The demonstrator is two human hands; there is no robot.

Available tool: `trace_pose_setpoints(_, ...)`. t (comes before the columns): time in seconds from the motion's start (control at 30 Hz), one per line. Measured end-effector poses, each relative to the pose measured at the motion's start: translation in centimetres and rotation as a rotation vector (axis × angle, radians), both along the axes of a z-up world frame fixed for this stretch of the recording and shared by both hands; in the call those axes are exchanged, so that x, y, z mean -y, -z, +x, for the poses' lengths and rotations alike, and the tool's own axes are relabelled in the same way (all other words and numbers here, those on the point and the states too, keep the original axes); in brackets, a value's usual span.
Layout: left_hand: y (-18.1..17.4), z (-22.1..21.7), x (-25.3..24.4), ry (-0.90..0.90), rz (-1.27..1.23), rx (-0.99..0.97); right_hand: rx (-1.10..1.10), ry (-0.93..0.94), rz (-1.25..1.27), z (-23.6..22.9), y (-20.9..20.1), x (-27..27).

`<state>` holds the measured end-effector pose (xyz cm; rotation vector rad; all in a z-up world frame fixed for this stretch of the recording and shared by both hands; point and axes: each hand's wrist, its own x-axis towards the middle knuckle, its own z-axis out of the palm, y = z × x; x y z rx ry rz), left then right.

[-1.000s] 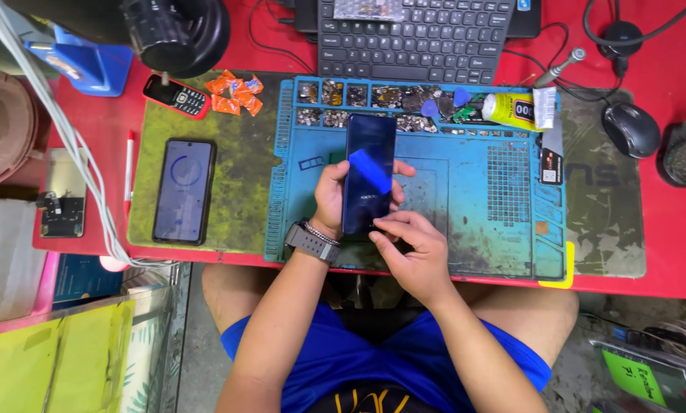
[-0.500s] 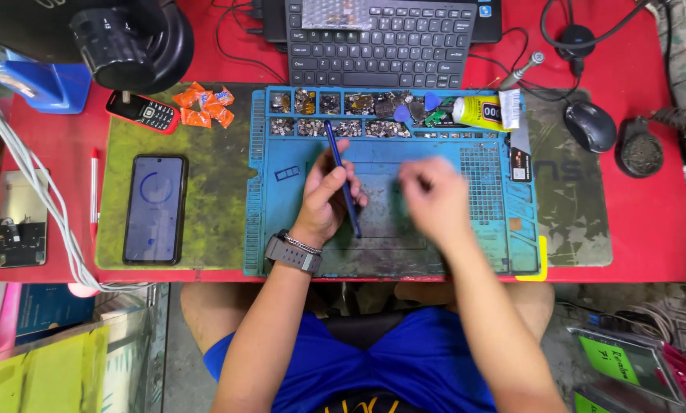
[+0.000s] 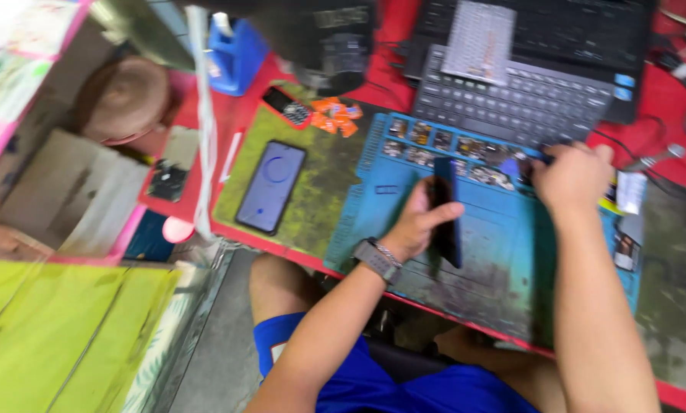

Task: The person disassembles a smartphone by prying open the back cover with a plastic tool. They then use a screwdriver to remove screws from the internal frame and separate the back cover from the main body.

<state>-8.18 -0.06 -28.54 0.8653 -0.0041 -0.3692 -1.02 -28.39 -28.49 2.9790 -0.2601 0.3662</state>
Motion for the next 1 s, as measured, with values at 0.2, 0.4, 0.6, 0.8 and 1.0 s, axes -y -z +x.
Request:
trace_pose_setpoints(0.2, -1.4, -0.3, -0.6, 0.039, 0.046, 0.074, 0.053, -0.172, 0.116, -2.4, -1.8, -3.2)
trace_pose_setpoints(0.4, -1.7, -0.5, -0.6, 0.027, 0.061, 0.061, -0.009, -0.115, 0.178, -1.7, 0.2, -3.4)
trace_pose_setpoints(0.6, -1.3, -0.5, -0.5, 0.026, 0.033, 0.041, 0.005, -0.108, 0.296, -1.3, 0.7, -3.8)
trace_pose_setpoints(0.8, 1.5, 0.0, 0.5, -0.062, -0.04, 0.065, 0.166, 0.097, 1.388, -5.5, -5.1, -6.7)
trace_pose_setpoints(1.0, 0.1, -0.7, 0.1, -0.057, -0.071, 0.125, 0.342, -0.066, 2.145, -11.5, -5.0, -7.7)
